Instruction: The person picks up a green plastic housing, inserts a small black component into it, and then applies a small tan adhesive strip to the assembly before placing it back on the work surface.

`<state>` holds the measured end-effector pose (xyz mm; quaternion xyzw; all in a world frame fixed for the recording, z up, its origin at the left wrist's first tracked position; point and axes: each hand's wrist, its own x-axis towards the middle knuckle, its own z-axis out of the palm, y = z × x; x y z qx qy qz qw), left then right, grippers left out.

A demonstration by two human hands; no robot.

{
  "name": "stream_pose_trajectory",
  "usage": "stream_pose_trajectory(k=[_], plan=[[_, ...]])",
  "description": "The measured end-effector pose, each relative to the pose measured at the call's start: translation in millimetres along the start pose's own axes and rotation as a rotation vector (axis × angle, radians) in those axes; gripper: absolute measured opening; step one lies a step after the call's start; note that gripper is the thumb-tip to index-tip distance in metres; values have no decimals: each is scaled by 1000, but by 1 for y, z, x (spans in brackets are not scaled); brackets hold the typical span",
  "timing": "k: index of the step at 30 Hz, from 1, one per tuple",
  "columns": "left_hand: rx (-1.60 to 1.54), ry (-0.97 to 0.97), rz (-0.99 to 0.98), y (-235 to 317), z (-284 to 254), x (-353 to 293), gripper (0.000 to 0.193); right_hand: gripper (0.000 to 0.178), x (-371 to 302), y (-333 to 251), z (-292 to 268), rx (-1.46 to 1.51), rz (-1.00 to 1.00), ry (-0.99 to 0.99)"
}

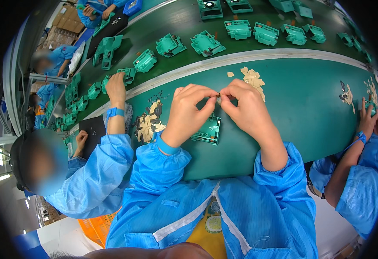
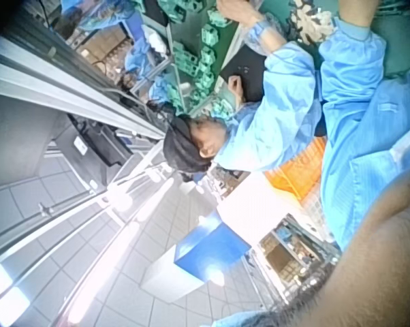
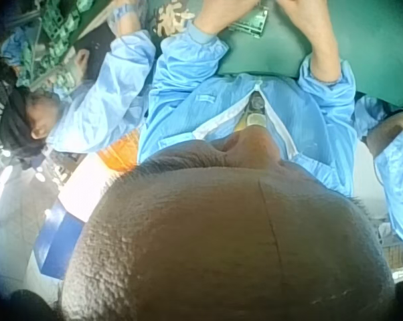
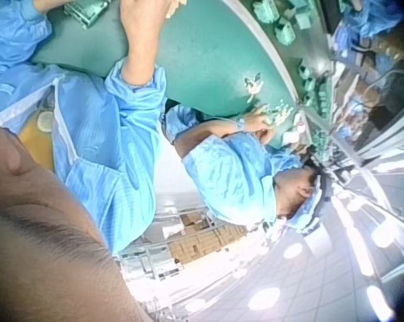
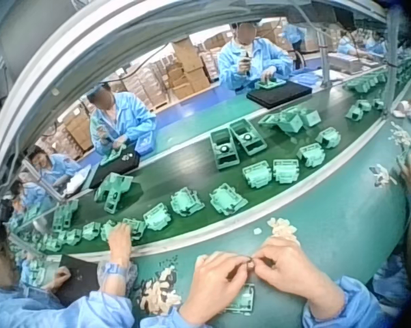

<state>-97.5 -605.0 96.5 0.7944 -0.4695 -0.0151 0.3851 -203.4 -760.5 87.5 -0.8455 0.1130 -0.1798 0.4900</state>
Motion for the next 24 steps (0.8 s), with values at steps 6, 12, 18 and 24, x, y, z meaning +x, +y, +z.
stream_pose_trajectory(k=[6,12,18,24], plan=[[-39,-2,-12,1,0,2,10,12,0,-1,-4,63,69,-3],[-106,15,-47,3,2,5,9,11,2,4,-13,98,138,4],[-52,17,-19,6,7,6,9,14,1,1,-12,92,141,-2],[-8,19,-3,8,12,6,9,17,0,6,-13,81,145,-12]])
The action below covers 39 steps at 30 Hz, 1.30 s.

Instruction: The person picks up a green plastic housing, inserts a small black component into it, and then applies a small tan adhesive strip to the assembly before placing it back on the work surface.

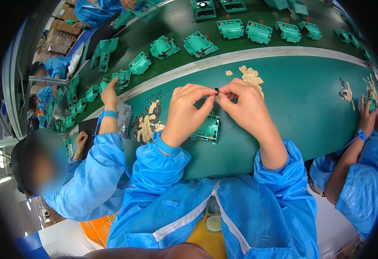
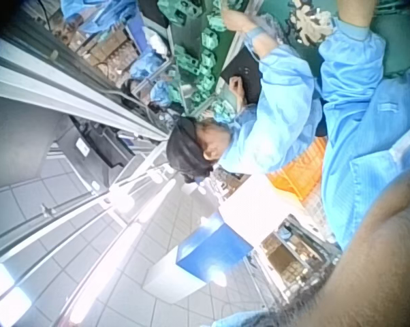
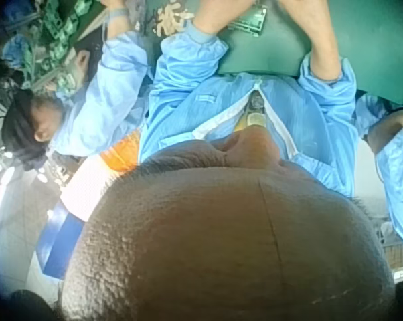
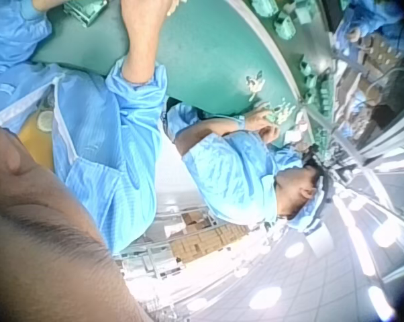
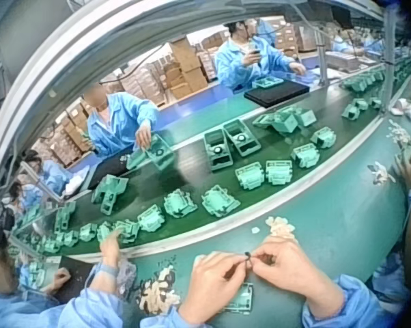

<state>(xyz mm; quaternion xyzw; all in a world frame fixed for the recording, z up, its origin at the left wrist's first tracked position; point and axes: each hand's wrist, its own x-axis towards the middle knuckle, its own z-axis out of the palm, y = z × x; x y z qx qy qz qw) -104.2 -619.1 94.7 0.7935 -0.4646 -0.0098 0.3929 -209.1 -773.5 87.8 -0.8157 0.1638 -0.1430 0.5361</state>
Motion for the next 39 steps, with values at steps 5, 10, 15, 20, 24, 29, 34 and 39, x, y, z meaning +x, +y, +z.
stream_pose_trajectory(k=[5,10,15,20,24,29,34,39], plan=[[-5,-2,-1,0,3,1,9,16,0,4,-2,2,-14,0],[-18,-13,-16,0,5,4,9,16,3,7,-4,7,-19,8],[-60,37,-46,0,3,7,11,15,8,17,-11,-61,40,280],[-12,67,-37,3,1,8,9,18,10,20,-11,-331,90,289],[263,149,198,0,7,9,13,26,11,31,-12,-235,-13,406],[350,178,283,8,10,12,22,33,13,8,-25,425,498,-5],[367,166,317,15,6,8,25,25,10,20,-31,658,484,-225],[34,-203,69,27,-24,-13,62,17,8,16,-38,723,411,-50]])
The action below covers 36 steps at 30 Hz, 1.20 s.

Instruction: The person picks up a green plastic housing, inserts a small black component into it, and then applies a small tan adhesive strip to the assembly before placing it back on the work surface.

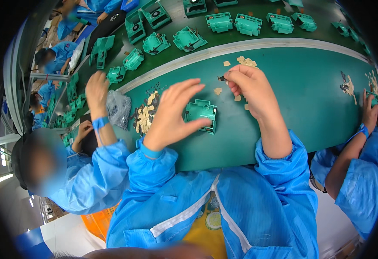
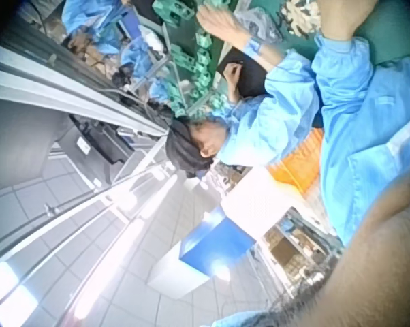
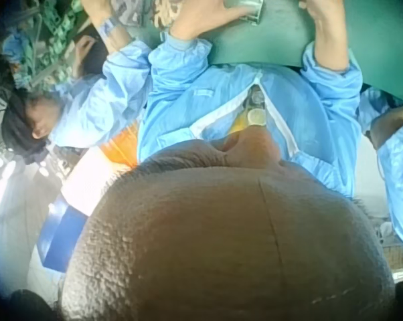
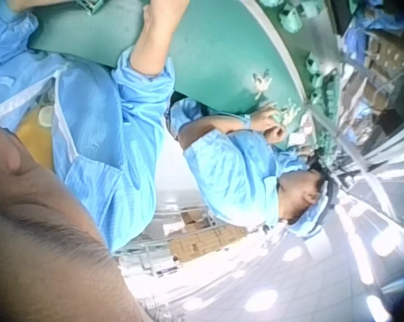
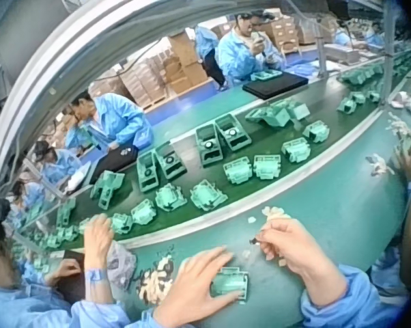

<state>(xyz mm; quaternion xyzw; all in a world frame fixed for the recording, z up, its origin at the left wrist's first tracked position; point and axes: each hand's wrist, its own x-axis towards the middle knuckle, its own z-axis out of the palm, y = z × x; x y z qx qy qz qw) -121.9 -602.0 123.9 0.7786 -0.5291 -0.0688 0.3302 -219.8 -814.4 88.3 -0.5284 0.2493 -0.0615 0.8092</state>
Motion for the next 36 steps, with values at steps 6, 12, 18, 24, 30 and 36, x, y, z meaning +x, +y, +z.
stream_pose_trajectory(k=[6,12,18,24,30,36], plan=[[58,-152,-104,18,8,-35,69,13,-10,-1,9,-69,-37,-58],[116,-97,-197,32,0,-54,63,7,-53,30,9,-47,67,-171],[102,-128,-241,26,-3,-66,59,4,-80,54,17,-139,78,-164],[27,144,-219,3,-10,-84,52,5,-76,59,16,-55,18,-169],[-323,-281,-671,27,-20,-93,76,22,-72,57,32,-57,-52,-189],[-323,73,-578,11,-4,-100,73,21,-89,50,21,-197,-4,-146]])
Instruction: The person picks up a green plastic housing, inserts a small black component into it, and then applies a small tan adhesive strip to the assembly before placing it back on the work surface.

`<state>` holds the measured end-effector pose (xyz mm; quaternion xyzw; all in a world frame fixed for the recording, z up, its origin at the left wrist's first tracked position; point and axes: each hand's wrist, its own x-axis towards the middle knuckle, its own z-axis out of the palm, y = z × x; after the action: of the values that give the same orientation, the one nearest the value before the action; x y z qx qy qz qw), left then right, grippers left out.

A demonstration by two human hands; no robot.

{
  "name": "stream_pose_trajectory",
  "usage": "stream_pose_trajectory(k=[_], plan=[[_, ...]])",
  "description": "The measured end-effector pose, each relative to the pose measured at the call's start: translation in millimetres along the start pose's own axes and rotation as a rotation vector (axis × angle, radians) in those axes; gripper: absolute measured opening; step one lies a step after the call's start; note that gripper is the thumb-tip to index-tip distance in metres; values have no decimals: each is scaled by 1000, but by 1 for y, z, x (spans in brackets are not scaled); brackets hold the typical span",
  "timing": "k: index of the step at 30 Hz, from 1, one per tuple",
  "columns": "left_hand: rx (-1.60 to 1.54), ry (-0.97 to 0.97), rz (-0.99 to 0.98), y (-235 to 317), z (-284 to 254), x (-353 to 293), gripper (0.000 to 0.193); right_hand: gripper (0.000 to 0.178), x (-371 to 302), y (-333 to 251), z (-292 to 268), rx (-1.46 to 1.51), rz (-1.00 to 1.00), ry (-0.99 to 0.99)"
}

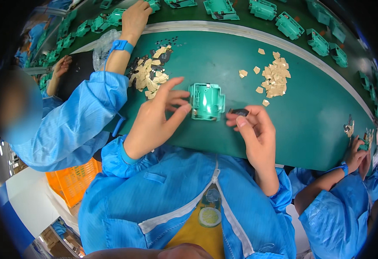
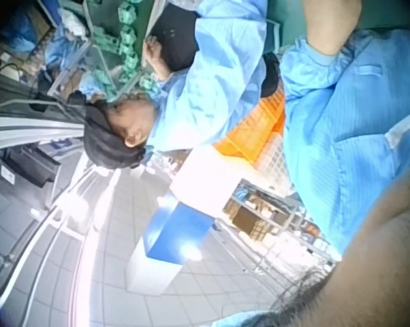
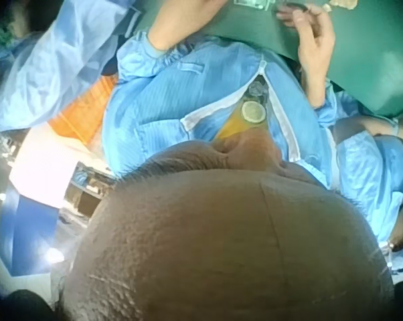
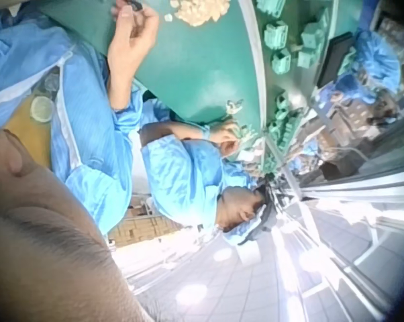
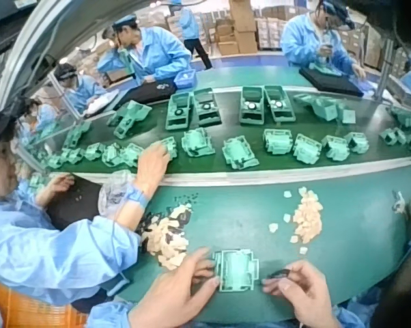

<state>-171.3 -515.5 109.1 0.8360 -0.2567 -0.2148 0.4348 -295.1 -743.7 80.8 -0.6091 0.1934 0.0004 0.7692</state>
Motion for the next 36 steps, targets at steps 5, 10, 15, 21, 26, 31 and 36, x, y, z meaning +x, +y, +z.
stream_pose_trajectory(k=[5,10,15,21,26,31,36], plan=[[227,72,213,11,19,6,66,12,6,5,1,-42,11,105],[145,-87,290,6,18,13,67,3,13,9,2,21,-21,19],[7,-76,252,3,32,13,64,7,14,14,4,35,13,-49],[-4,-28,231,-5,45,18,55,7,18,5,2,-25,65,-70],[27,29,240,-7,52,17,47,6,18,3,6,-92,90,-81],[27,35,221,-8,56,18,44,6,19,4,9,-119,122,-35],[6,26,201,-8,57,18,43,7,19,8,11,-140,112,-20]])
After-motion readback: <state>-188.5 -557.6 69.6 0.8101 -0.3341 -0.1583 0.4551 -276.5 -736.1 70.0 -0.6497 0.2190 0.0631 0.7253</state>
